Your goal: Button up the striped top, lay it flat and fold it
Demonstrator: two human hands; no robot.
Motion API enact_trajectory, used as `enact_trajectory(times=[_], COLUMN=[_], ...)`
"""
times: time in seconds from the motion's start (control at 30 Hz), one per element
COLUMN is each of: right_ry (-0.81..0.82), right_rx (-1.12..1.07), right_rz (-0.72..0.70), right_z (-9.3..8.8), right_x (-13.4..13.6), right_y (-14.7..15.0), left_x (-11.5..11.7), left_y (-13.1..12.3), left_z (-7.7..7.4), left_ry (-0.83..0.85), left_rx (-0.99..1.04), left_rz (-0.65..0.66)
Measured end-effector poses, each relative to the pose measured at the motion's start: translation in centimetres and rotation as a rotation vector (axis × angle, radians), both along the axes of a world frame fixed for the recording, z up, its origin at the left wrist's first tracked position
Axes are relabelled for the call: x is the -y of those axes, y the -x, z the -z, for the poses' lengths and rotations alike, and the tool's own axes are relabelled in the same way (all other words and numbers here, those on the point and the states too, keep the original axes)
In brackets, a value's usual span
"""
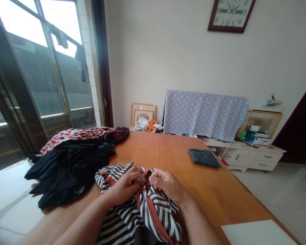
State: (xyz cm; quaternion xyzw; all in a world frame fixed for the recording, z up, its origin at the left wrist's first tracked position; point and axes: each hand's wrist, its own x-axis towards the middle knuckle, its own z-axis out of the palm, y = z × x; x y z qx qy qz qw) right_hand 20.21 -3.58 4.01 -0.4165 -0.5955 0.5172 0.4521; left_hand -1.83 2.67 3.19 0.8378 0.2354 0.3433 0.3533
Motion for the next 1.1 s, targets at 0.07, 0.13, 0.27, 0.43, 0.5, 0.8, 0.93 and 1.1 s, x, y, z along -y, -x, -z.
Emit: enact_trajectory(times=[0.07, 0.13, 0.27, 0.43, 0.5, 0.8, 0.93, 1.1], right_ry=[0.018, 0.012, -0.041, -0.148, -0.163, -0.181, -0.108, -0.073], right_rx=[0.026, 0.069, 0.177, 0.186, 0.194, 0.31, 0.219, 0.156], right_rz=[-0.044, -0.051, 0.002, 0.064, 0.051, 0.086, 0.042, 0.03], right_z=[0.1, 0.3, 0.6, 0.7, 0.6, 0.3, 0.3, 0.4], right_x=[0.0, -0.1, -0.3, -0.3, -0.2, 0.0, -0.1, -0.2], right_y=[0.5, 0.7, 0.9, 1.7, 2.3, 3.8, 3.4, 3.0], left_x=[0.0, -0.1, -0.1, 0.0, -0.1, -0.3, 0.2, 0.4], left_y=[0.0, 0.0, 0.4, 0.3, 0.2, -0.3, -0.3, 0.0], left_z=[-0.1, -0.3, -0.8, -0.7, -0.3, -0.3, -1.3, -1.7], left_ry=[0.037, 0.086, 0.188, 0.469, 0.541, 0.638, 0.705, 0.732], left_rx=[0.031, 0.067, 0.178, 0.302, 0.311, 0.413, 0.438, 0.341], left_rz=[-0.044, -0.091, -0.089, 0.072, 0.075, 0.062, 0.082, 0.032])
